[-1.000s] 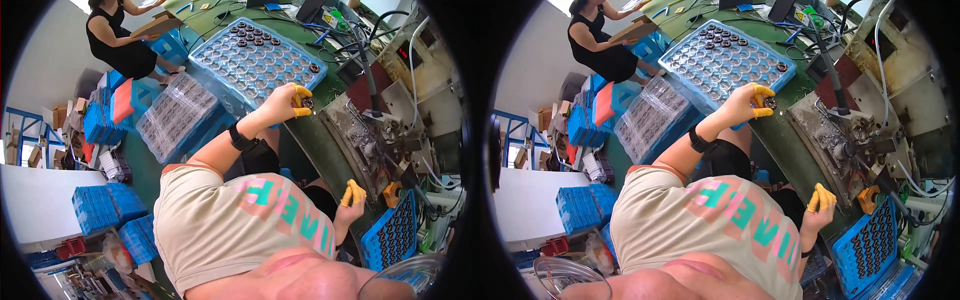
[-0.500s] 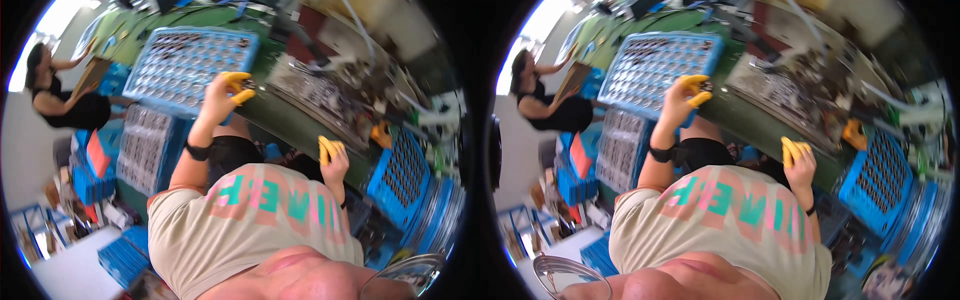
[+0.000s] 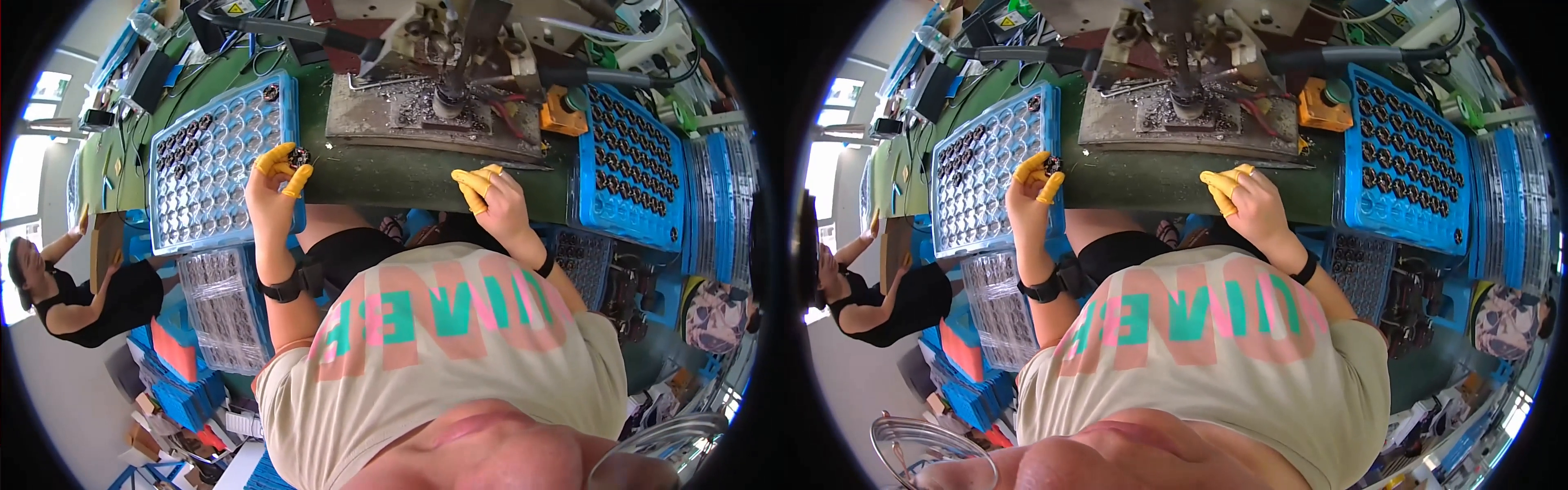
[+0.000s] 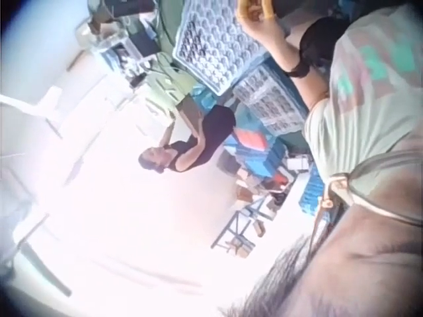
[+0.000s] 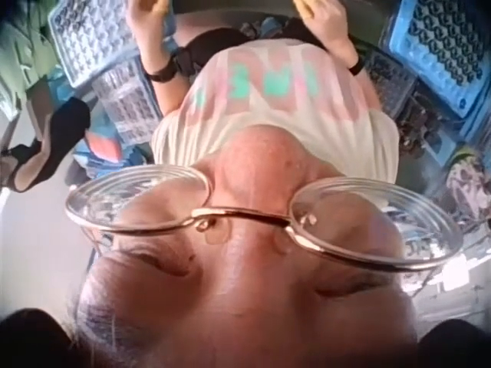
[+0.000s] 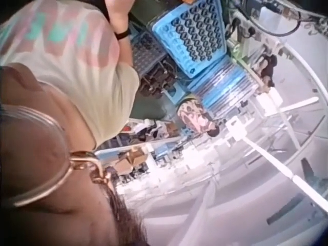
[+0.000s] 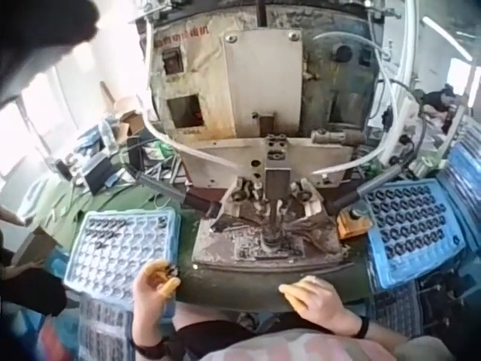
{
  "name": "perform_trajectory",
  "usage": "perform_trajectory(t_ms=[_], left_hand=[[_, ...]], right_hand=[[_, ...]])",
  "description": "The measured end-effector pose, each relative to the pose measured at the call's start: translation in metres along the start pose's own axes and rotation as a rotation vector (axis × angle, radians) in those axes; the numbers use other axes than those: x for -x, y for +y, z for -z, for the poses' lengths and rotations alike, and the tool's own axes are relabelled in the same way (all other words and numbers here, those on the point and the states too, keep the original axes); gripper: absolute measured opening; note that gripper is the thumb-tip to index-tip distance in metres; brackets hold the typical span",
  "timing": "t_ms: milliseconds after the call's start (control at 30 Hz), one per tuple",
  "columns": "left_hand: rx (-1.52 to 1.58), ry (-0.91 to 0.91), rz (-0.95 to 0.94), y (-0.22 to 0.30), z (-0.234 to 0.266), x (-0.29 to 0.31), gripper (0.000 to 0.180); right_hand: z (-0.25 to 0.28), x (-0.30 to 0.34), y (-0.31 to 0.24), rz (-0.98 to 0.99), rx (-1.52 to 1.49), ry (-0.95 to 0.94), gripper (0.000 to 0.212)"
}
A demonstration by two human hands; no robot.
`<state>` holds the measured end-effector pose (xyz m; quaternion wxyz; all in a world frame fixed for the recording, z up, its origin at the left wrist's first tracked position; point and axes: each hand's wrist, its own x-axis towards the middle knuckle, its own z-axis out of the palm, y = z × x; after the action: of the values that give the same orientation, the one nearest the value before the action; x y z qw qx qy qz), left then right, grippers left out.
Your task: Assemble small electronic components using a manual press machine.
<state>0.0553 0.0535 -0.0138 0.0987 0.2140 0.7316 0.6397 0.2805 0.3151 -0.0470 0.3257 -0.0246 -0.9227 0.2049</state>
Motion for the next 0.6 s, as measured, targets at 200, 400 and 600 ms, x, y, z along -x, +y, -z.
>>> perform_trajectory(t_ms=[200,400,600], left_hand=[[0.025,-0.015,0.002,-0.003,0.001,-0.003,0.041],[-0.003,-0.024,0.015,-0.004,0.004,-0.001,0.04],[0.017,-0.04,0.049,0.001,0.006,-0.007,0.039]], right_hand=[[0.022,-0.033,-0.005,-0.248,-0.486,0.216,0.015],[0.025,-0.098,-0.006,-0.198,-0.244,0.32,0.035],[0.02,-0.111,0.0,-0.106,-0.205,0.281,0.048]])
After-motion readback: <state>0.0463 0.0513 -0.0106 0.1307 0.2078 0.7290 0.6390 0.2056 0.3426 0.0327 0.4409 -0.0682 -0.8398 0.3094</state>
